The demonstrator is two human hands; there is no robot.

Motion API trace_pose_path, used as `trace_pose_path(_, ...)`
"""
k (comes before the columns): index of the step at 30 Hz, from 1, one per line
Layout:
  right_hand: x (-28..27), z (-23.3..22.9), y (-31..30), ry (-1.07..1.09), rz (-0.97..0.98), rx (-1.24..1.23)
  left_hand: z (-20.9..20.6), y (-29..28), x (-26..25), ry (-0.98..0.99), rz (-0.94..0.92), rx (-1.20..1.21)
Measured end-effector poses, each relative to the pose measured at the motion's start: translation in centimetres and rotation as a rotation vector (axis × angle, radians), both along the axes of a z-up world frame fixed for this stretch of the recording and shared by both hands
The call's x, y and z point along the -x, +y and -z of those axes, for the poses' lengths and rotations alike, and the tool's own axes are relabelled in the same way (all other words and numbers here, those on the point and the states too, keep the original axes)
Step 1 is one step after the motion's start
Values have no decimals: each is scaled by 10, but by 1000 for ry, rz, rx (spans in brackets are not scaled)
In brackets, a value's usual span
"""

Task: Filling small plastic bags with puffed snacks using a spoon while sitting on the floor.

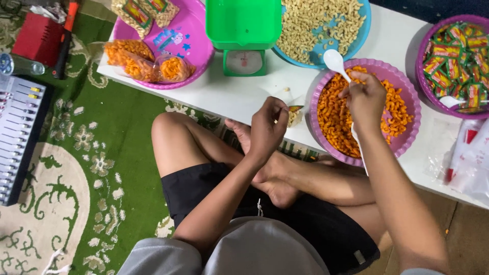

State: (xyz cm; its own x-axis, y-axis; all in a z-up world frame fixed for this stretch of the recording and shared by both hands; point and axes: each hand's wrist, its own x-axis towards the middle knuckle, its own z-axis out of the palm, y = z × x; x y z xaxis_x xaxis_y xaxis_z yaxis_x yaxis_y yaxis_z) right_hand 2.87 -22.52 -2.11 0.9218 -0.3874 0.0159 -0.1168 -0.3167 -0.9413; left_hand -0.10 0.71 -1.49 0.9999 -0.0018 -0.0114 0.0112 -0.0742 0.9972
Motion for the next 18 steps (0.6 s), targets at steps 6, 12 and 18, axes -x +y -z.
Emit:
trace_pose_path(6,-64,65,-24,71,-81,55,-5,1,7,13,33,16)
trace_pose_path(12,-37,4,-5,-83,-6,1308,-20,9,6,-90,80,1)
trace_pose_path(18,43,-36,52,-132,-562,320,-9,0,15,4,109,34)
